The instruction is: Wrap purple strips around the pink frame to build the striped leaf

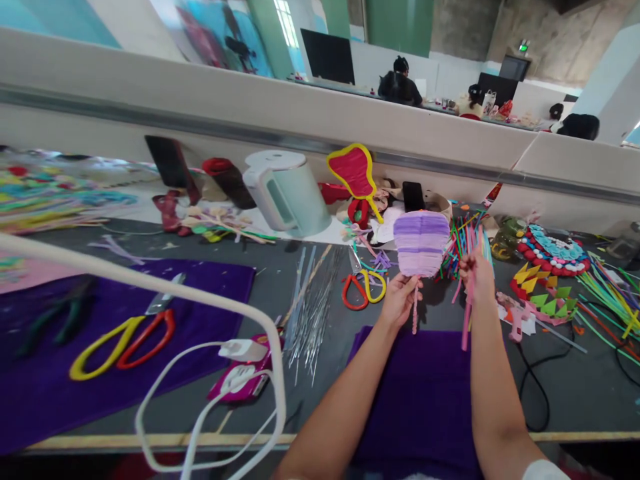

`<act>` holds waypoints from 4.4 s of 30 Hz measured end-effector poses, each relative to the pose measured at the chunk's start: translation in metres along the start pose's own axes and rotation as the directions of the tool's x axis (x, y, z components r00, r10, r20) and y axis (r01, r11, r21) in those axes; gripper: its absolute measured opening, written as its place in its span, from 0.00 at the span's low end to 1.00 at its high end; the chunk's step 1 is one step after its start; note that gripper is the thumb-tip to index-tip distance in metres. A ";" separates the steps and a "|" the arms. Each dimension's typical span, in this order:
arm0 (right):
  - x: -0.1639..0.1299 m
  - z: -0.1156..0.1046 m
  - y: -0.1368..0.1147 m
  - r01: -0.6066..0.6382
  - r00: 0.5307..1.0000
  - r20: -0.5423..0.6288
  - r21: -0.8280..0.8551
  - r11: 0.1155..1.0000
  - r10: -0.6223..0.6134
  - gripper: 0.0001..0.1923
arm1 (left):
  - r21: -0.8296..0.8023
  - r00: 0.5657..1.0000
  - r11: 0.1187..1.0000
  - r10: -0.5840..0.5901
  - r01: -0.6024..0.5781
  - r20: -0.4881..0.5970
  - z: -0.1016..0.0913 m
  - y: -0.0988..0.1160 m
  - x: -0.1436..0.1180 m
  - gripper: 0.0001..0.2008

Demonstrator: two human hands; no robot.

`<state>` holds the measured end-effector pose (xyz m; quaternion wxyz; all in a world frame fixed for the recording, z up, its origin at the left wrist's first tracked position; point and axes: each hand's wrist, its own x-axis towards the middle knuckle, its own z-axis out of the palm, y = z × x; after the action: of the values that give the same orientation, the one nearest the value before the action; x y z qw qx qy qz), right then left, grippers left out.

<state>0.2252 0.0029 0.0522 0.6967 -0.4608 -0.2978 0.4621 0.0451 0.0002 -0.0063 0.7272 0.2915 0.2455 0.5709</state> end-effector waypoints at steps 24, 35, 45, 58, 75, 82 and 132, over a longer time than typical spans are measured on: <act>0.041 -0.038 0.010 0.124 0.975 -0.148 -0.262 0.957 -0.166 0.21 | 0.128 0.998 0.990 -0.045 0.051 -0.047 -0.006 -0.003 0.005 0.14; 0.142 -0.049 -0.014 0.053 0.965 -0.039 -0.939 0.339 -0.260 0.15 | -0.010 0.986 0.999 0.050 -0.052 -0.158 -0.015 0.006 0.011 0.16; 0.139 0.002 0.044 0.154 0.987 0.151 -0.987 0.057 -0.052 0.11 | -0.050 0.983 0.997 0.045 -0.055 -0.180 -0.013 0.009 0.009 0.16; 0.117 0.000 0.026 0.217 0.936 0.141 -0.952 0.216 -0.322 0.20 | -0.100 0.987 0.993 0.053 -0.068 -0.149 -0.015 0.009 0.011 0.16; 0.003 0.018 0.022 0.127 0.992 0.011 -0.221 0.967 -0.128 0.20 | -0.109 0.996 0.991 0.071 -0.077 -0.061 -0.009 0.010 0.008 0.17; -0.033 0.045 0.068 -0.051 0.999 -0.008 0.013 0.999 0.051 0.16 | -0.059 0.995 0.993 0.100 -0.099 0.009 -0.004 0.002 0.005 0.17; -0.035 0.039 0.089 0.035 0.998 0.064 -0.205 0.978 -0.023 0.04 | 0.130 0.943 0.977 0.201 -0.171 -0.266 -0.003 -0.009 0.005 0.13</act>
<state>0.1459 -0.0019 -0.0136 0.6425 -0.5118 -0.3718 0.4324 0.0505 0.0039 -0.0146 0.6120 0.2681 0.3462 0.6585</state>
